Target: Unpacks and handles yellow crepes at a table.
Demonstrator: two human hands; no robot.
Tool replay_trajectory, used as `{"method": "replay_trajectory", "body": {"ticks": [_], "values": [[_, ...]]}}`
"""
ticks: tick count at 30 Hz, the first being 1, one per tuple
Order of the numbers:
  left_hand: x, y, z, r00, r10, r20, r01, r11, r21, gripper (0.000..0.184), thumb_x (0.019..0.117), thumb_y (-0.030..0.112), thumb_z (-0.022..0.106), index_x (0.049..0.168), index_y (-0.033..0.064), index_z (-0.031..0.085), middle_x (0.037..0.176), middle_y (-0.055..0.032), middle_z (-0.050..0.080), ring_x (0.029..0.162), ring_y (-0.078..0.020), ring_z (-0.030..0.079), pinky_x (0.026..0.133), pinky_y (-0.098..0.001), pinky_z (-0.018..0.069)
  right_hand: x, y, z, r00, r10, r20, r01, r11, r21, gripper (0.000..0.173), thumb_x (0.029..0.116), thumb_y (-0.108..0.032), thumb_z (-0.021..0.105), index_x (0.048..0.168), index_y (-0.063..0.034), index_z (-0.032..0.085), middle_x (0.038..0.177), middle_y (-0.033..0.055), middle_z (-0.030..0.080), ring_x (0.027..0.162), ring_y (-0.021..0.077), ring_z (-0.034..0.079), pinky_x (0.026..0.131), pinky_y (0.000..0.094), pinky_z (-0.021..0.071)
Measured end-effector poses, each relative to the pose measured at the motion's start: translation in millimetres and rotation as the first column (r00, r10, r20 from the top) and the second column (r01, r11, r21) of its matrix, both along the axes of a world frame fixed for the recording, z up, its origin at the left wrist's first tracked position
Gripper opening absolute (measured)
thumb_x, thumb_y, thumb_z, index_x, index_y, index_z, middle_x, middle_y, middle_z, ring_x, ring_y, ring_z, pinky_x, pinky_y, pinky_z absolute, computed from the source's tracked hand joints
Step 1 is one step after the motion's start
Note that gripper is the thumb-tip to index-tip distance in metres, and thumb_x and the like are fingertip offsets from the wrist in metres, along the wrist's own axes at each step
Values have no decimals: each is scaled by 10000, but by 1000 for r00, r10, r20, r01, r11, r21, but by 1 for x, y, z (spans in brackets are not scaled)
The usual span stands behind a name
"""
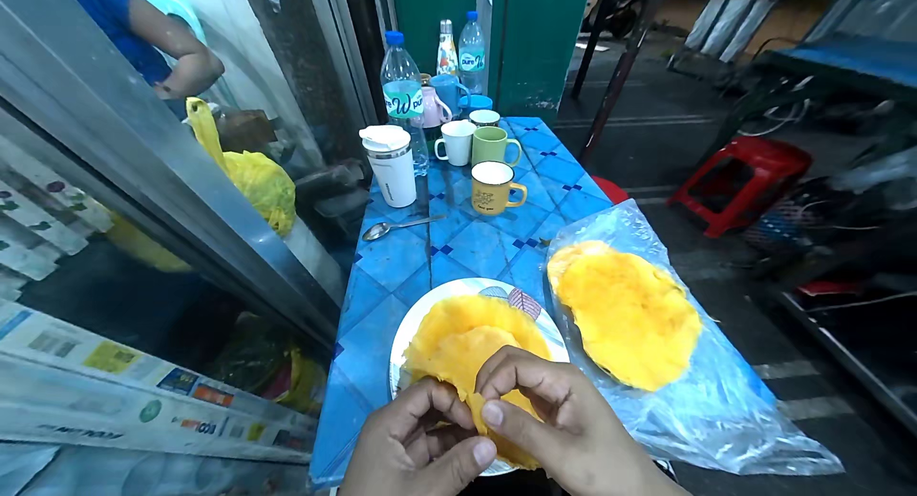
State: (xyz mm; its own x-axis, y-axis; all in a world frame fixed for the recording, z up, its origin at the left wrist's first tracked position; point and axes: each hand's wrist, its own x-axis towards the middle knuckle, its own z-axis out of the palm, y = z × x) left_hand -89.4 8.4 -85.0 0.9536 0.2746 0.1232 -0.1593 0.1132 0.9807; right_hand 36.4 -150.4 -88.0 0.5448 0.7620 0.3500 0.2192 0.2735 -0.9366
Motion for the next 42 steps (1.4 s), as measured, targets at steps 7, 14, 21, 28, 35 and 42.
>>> {"method": "replay_trajectory", "body": {"ticks": [7,14,21,28,35,42], "values": [[-3,2,0,1000,-9,23,8,1000,20,159,877,118,795,1002,71,708,996,0,704,893,-112,712,826,-307,637,0,-1,1,1000,-5,11,5,1000,8,202,1013,-174,625,957,3,707,1024,62,695,998,91,657,889,259,561],[-4,5,-2,997,-49,55,49,999,13,169,888,72,769,1041,50,699,1048,-28,702,952,-136,714,872,-336,631,0,-2,3,997,-8,73,6,1000,26,191,1009,-169,635,975,1,713,1018,76,700,1020,128,661,919,302,563],[-4,11,-7,991,-107,83,103,993,53,198,1008,290,645,1059,105,695,984,12,697,879,-83,680,802,-292,599,-2,-2,1,984,-43,171,40,999,20,134,954,-163,722,985,-34,703,1002,64,696,1009,121,659,899,292,561],[-5,8,-2,999,-11,43,8,997,76,65,963,161,700,998,106,694,913,31,695,804,-62,674,738,-253,602,-7,-5,2,973,-69,221,78,996,-32,122,941,-166,736,986,-56,714,1009,52,694,1015,105,652,891,262,556],[-7,8,-2,997,-31,74,22,992,123,71,978,156,686,1014,99,705,923,34,703,815,-41,668,742,-227,590,-10,-9,5,961,-100,257,116,992,-48,329,876,-346,818,1002,-63,709,1004,51,697,997,93,650,865,244,554],[-4,6,-8,993,-58,101,52,996,67,83,972,185,696,1017,120,722,930,32,703,831,-40,661,770,-224,576,-14,-14,9,945,-131,299,164,983,-87,157,948,-204,730,999,-57,709,998,55,703,973,90,665,834,242,568]]}}
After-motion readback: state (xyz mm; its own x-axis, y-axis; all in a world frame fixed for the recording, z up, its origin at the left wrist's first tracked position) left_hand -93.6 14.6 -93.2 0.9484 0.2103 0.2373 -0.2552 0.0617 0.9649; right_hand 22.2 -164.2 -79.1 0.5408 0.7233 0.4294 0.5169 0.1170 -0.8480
